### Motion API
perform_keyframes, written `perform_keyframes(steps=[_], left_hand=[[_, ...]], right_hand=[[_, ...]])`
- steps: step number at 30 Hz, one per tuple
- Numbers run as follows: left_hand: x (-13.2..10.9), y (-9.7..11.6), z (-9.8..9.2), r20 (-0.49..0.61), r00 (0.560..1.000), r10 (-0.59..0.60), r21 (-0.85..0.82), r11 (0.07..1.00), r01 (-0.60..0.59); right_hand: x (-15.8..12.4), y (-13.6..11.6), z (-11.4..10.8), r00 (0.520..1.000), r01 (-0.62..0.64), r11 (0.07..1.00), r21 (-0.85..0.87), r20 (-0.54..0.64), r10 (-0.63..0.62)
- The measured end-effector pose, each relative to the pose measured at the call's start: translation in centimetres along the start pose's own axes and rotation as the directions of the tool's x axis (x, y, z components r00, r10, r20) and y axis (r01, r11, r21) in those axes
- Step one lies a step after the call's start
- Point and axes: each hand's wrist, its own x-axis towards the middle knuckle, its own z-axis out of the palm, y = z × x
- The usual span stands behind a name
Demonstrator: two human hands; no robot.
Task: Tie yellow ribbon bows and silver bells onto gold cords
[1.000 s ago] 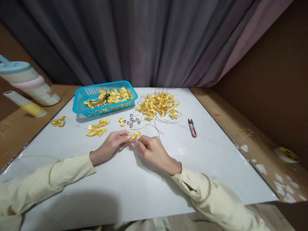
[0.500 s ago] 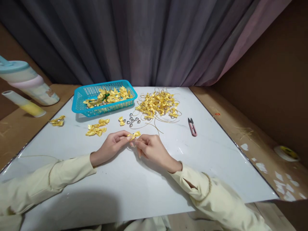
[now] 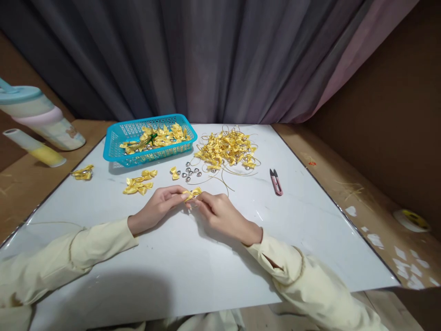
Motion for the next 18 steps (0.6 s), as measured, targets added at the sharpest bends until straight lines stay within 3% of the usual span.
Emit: perform_keyframes(steps=[11,18], left_hand=[[-0.2,-0.4,0.3,-0.058,0.997,0.041,0.07,0.997,-0.037],[-0.1,-0.6,0.3,-0.075,0.997,0.034,0.003,0.999,-0.033]], right_hand=[[-0.5,-0.7,0.9,0.996,-0.006,1.0,-0.03,-0.088,0.004],[-0.4,-0.7,1.7,0.982,0.022,1.0,0.013,-0.188,-0.019]])
